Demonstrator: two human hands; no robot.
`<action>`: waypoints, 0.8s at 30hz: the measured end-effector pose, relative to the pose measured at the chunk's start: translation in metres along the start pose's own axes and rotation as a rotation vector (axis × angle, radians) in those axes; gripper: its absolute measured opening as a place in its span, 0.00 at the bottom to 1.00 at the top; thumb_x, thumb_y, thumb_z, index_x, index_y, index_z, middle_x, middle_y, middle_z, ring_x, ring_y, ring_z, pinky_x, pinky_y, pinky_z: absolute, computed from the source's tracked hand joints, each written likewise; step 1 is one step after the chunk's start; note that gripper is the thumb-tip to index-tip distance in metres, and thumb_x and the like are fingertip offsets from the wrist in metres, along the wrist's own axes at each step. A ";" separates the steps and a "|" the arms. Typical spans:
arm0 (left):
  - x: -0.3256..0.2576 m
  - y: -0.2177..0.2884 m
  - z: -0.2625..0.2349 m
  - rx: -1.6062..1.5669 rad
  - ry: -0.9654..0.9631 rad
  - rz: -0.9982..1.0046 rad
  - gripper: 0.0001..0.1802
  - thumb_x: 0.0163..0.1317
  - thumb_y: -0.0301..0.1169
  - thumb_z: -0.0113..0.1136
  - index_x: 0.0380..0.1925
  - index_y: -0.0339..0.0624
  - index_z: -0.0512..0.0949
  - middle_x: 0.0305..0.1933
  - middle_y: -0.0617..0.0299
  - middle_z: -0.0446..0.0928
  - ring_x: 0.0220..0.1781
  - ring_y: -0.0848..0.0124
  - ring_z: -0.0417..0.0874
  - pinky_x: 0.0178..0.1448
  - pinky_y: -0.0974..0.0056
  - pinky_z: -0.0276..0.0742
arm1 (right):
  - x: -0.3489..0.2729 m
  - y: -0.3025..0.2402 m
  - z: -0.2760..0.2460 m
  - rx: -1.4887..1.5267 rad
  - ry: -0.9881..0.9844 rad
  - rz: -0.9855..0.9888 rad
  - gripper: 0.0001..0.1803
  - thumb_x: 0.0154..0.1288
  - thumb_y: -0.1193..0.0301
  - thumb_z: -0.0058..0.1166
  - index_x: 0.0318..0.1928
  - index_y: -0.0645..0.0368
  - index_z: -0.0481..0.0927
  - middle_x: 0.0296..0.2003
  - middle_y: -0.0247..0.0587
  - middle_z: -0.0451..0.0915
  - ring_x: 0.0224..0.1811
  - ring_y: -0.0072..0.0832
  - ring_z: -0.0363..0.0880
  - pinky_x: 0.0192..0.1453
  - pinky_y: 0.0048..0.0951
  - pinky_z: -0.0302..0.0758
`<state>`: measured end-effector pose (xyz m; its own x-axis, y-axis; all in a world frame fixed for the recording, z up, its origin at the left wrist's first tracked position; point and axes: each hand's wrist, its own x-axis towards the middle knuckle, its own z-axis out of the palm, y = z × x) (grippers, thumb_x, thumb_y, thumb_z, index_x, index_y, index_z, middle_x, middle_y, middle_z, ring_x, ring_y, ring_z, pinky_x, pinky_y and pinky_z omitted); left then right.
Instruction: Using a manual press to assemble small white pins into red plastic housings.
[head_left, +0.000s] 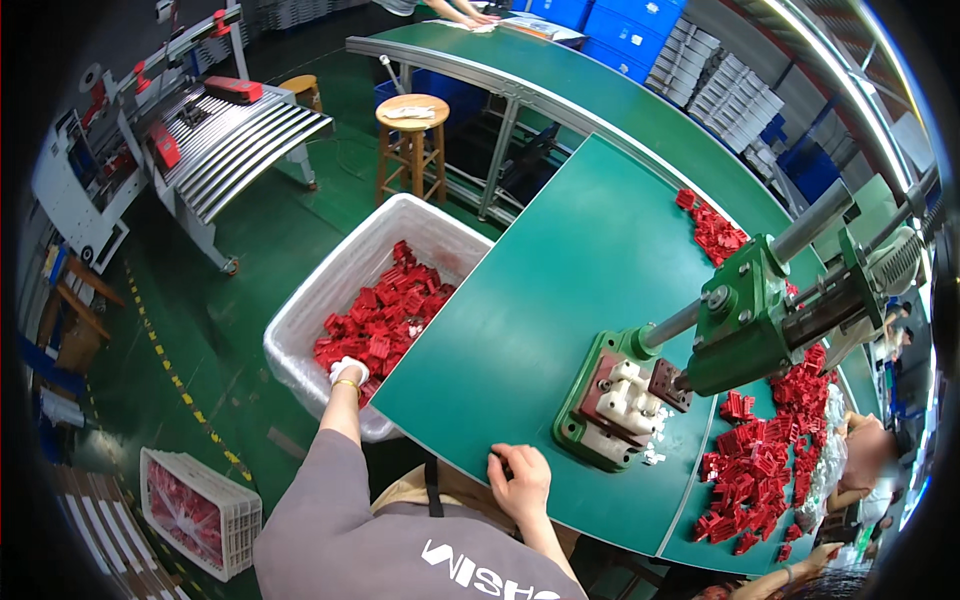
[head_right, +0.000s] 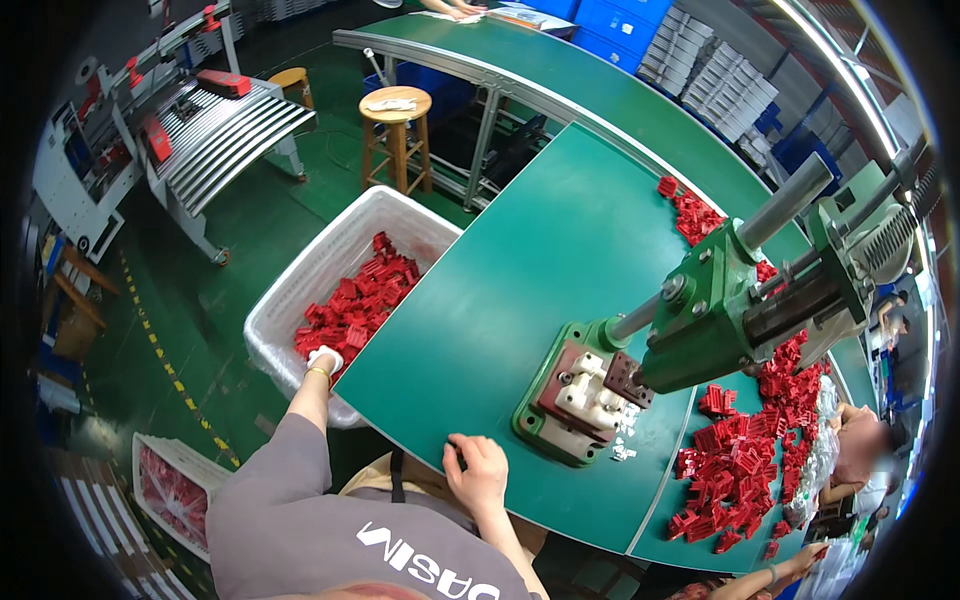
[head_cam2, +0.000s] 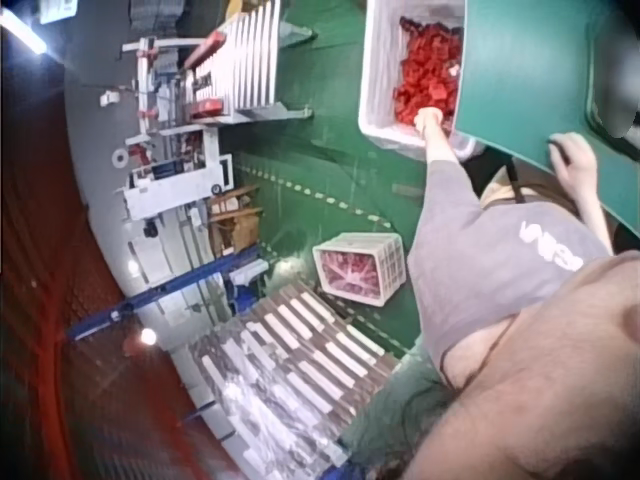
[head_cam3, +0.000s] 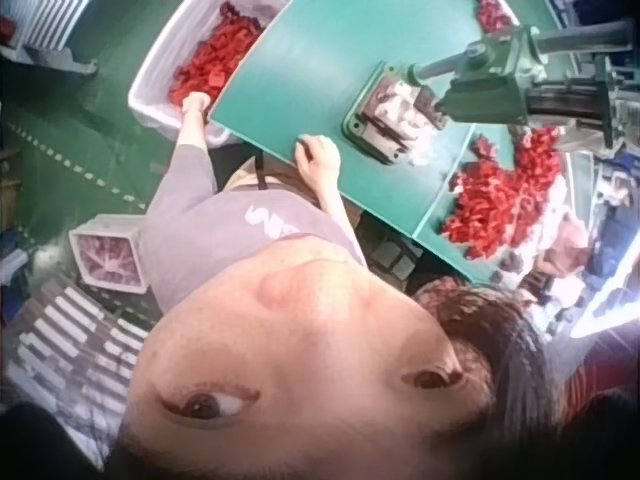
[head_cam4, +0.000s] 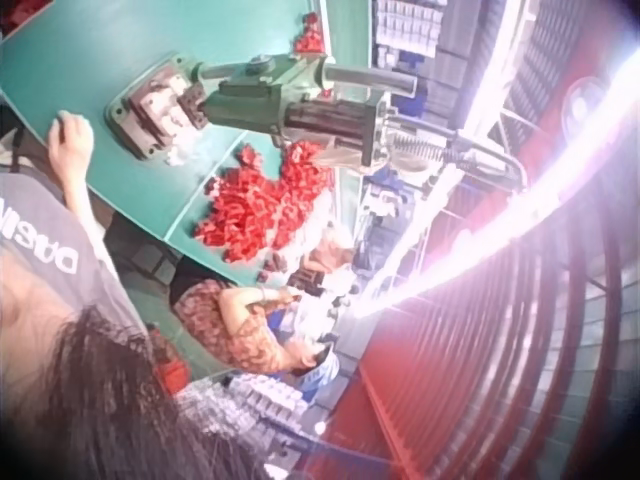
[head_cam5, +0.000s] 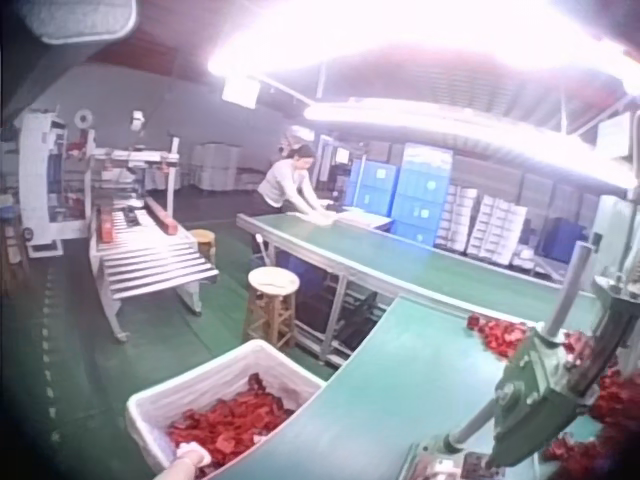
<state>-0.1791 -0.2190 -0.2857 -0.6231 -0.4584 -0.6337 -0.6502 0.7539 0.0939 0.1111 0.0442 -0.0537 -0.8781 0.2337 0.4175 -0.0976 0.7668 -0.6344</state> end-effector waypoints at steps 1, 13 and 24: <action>-0.003 0.004 -0.001 0.056 -0.023 0.014 0.32 0.61 0.36 0.53 0.68 0.50 0.63 0.72 0.49 0.59 0.71 0.50 0.66 0.69 0.50 0.69 | 0.000 0.001 0.000 -0.011 0.001 -0.006 0.06 0.52 0.77 0.63 0.33 0.59 0.82 0.22 0.37 0.75 0.24 0.33 0.74 0.30 0.33 0.70; -0.004 0.029 -0.012 0.069 0.117 -0.062 0.29 0.62 0.37 0.57 0.65 0.55 0.64 0.71 0.56 0.54 0.64 0.51 0.70 0.60 0.46 0.76 | 0.003 0.006 -0.002 -0.004 -0.049 0.135 0.08 0.49 0.76 0.66 0.32 0.55 0.83 0.23 0.32 0.77 0.24 0.29 0.76 0.30 0.30 0.70; 0.033 0.019 0.017 0.056 0.083 -0.113 0.24 0.64 0.33 0.55 0.60 0.41 0.71 0.68 0.54 0.56 0.64 0.52 0.71 0.62 0.50 0.76 | 0.002 0.007 0.001 -0.020 -0.043 0.134 0.08 0.49 0.76 0.66 0.32 0.55 0.83 0.23 0.32 0.77 0.23 0.29 0.75 0.29 0.30 0.70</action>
<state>-0.2042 -0.2115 -0.3180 -0.5827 -0.5773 -0.5720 -0.6945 0.7193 -0.0183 0.1087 0.0493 -0.0578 -0.9020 0.3093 0.3011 0.0309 0.7420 -0.6697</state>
